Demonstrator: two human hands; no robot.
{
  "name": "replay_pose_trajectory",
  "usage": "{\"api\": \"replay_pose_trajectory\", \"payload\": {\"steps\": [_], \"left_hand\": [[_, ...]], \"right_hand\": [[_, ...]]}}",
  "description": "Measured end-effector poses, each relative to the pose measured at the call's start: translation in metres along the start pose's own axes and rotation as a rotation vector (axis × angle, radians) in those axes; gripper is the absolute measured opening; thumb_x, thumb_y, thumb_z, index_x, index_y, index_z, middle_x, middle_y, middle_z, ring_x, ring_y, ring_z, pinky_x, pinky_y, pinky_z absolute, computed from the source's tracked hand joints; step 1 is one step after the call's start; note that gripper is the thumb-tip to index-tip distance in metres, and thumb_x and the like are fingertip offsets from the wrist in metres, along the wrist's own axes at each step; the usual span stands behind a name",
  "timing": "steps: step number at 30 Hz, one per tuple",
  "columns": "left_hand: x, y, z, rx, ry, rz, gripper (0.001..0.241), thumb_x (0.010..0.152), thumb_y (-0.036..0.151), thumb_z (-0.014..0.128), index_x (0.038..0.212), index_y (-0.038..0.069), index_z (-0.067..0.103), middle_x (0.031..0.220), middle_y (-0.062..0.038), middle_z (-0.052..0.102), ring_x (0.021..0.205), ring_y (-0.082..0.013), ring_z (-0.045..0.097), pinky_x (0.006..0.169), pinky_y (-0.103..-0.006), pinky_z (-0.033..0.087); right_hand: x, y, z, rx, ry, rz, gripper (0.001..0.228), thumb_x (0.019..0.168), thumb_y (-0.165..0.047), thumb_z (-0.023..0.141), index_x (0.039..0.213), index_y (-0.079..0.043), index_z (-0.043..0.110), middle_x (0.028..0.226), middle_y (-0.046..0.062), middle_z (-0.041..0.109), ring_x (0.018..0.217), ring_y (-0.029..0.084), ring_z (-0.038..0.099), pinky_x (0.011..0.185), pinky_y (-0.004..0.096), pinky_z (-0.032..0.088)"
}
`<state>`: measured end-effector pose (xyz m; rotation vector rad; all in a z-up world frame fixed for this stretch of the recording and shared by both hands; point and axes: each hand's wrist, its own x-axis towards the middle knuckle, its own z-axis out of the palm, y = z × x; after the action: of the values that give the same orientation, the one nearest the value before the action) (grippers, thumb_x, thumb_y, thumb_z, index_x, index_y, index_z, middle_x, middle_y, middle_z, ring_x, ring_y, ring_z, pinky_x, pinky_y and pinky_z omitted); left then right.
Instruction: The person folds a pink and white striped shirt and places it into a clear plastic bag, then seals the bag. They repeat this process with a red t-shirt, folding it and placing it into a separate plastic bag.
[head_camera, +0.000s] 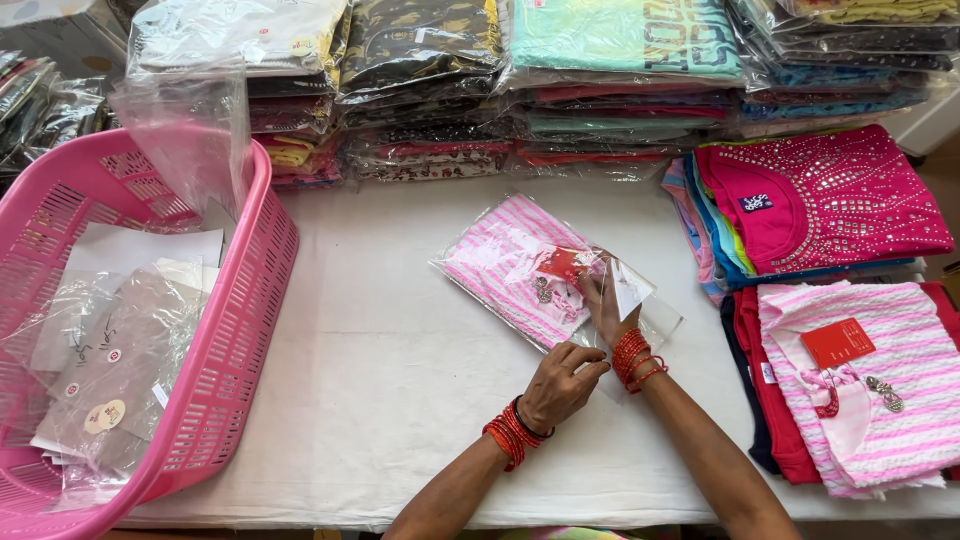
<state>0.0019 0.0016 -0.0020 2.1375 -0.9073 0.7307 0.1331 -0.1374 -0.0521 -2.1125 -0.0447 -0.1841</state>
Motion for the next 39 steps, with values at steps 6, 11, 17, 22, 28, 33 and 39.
{"api": "replay_pose_trajectory", "payload": {"steps": [6,11,17,22,28,33,39], "left_hand": [[0.01,0.014,-0.017,-0.007,0.009,0.008,0.027,0.089,0.003,0.073,0.116,0.004,0.07,0.112,-0.009,0.07,0.096,-0.0236,0.064,0.087,-0.0394,0.051],[0.002,-0.021,-0.019,0.048,0.154,-0.043,0.021,0.098,0.006,0.065,0.119,0.006,0.065,0.119,-0.011,0.069,0.103,-0.0243,0.063,0.092,-0.0412,0.051],[0.035,-0.073,-0.047,0.196,0.1,-0.387,0.045,0.11,0.029,0.043,0.151,0.011,0.044,0.15,-0.015,0.051,0.138,-0.0303,0.048,0.117,-0.05,0.036],[0.073,-0.103,-0.03,0.366,-0.277,-0.369,0.07,0.103,0.062,0.032,0.163,0.028,0.026,0.171,-0.014,0.023,0.157,-0.038,0.017,0.123,-0.0657,0.008],[0.062,-0.115,0.007,0.55,-0.717,-0.4,0.084,0.087,0.087,0.028,0.159,0.045,0.021,0.17,-0.013,0.011,0.154,-0.0475,0.006,0.115,-0.0764,-0.003],[0.037,-0.109,0.004,0.452,-0.746,-0.319,0.087,0.086,0.089,0.022,0.159,0.043,0.029,0.17,-0.014,0.016,0.154,-0.0485,0.008,0.117,-0.0747,-0.004],[-0.015,-0.052,-0.036,0.307,-0.696,-0.052,0.092,0.082,0.088,0.036,0.154,0.03,0.044,0.165,-0.011,0.031,0.153,-0.0382,0.02,0.12,-0.069,0.0]], "right_hand": [[-0.007,-0.082,-0.03,-0.17,-0.007,0.059,0.036,0.102,-0.037,0.069,0.118,-0.005,0.064,0.107,0.009,0.073,0.089,0.017,0.074,0.078,0.032,0.062],[-0.015,-0.011,-0.02,-0.203,0.096,-0.47,0.032,0.097,-0.018,0.069,0.123,-0.002,0.062,0.11,0.016,0.068,0.098,0.026,0.068,0.082,0.039,0.06],[-0.062,-0.026,-0.093,-0.664,0.007,-0.604,0.036,0.082,0.001,0.067,0.117,-0.008,0.072,0.104,0.013,0.074,0.097,0.029,0.068,0.076,0.036,0.059],[-0.078,-0.003,-0.139,-0.433,0.165,-0.425,0.035,0.085,0.009,0.059,0.107,-0.015,0.073,0.114,0.003,0.076,0.105,0.022,0.071,0.092,0.035,0.059],[-0.071,-0.039,-0.15,-0.367,0.246,-0.506,0.035,0.099,-0.003,0.056,0.133,-0.007,0.061,0.131,0.012,0.068,0.12,0.031,0.064,0.102,0.043,0.051],[-0.041,-0.028,-0.134,-0.451,0.166,-0.511,0.047,0.107,-0.033,0.051,0.146,-0.007,0.05,0.134,0.02,0.064,0.122,0.035,0.061,0.101,0.047,0.048],[-0.019,-0.009,-0.123,-0.55,-0.106,-0.181,0.044,0.101,-0.026,0.057,0.144,-0.017,0.052,0.11,0.011,0.074,0.095,0.028,0.07,0.08,0.041,0.056]]}}
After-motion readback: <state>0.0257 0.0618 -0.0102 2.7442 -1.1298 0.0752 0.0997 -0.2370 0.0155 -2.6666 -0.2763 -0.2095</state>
